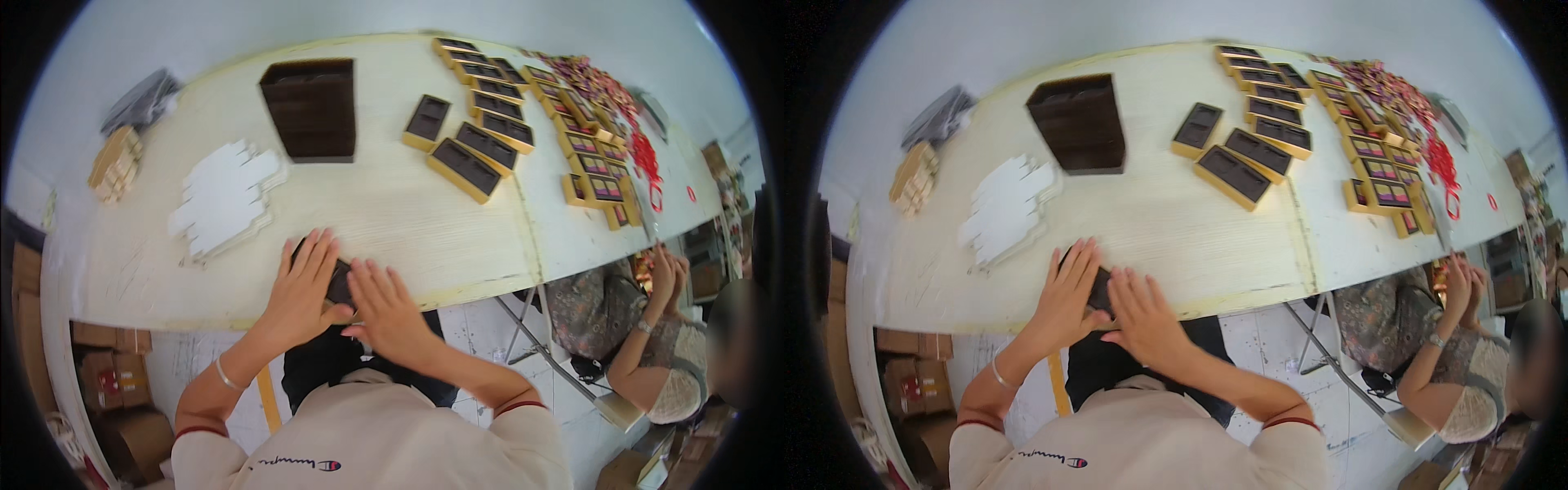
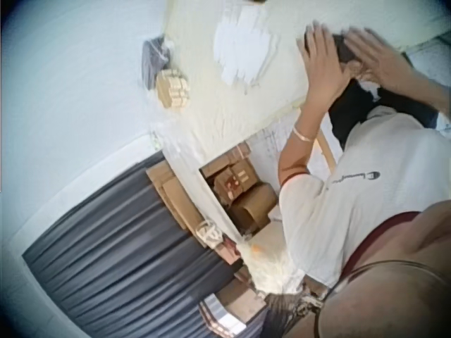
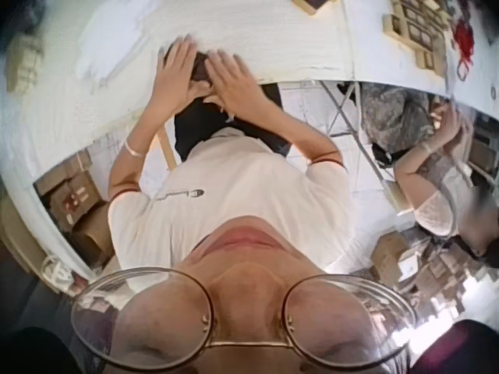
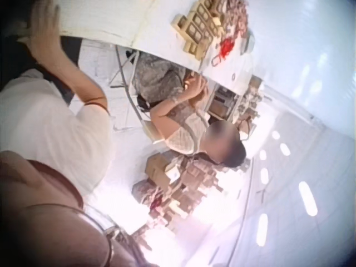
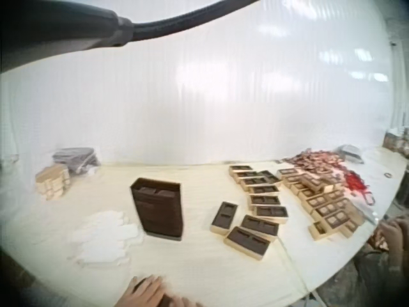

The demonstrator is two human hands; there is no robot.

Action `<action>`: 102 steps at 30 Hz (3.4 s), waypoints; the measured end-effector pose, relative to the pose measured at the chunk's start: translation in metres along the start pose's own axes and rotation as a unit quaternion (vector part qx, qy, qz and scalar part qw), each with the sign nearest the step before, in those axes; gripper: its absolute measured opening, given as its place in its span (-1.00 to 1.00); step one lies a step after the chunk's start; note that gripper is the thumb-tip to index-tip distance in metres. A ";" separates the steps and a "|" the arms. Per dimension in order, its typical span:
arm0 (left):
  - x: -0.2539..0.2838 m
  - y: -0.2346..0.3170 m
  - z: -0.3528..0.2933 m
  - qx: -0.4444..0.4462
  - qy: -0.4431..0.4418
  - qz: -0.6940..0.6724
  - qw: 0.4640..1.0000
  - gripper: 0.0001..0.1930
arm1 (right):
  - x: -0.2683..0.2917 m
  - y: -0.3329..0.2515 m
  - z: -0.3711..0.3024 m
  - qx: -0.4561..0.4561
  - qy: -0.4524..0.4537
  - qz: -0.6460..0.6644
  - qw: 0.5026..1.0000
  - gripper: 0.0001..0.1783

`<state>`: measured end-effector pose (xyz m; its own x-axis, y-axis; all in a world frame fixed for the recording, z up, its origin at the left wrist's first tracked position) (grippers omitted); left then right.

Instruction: The person folds flat white cardboard pieces into small rectangular boxes and inserts black foam inserts into them. The person repeats this process multiple times, stacking the completed boxes on the table.

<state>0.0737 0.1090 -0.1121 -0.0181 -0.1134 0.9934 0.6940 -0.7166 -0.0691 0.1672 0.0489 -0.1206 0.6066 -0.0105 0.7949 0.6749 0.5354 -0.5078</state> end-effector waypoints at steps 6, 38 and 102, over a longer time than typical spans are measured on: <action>0.010 0.017 0.016 -0.034 0.081 -0.191 0.978 -0.06 | 0.022 0.037 -0.008 -0.043 0.024 -0.120 0.992 -0.37; 0.234 0.097 0.039 -0.456 0.135 -0.761 0.442 -0.56 | 0.096 0.158 0.010 -0.146 0.098 -0.107 0.979 -0.17; -0.009 0.024 0.013 0.078 0.035 -0.199 0.976 -0.89 | 0.036 0.034 -0.013 -0.091 0.022 0.028 0.995 -0.87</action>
<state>0.1000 0.1019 -0.1212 -0.3543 0.1028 0.9295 0.7223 -0.6012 0.3418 0.2173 0.0552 -0.1134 0.6609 -0.0235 0.7501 0.7016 0.3741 -0.6065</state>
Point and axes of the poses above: each hand's wrist, its own z-axis towards the middle knuckle, its own x-axis out of the back of the hand, y = z × x, the point moved 8 cm from there along z, towards the middle knuckle, and after that the axes turned 15 degrees about z, right-handed, at the moved point
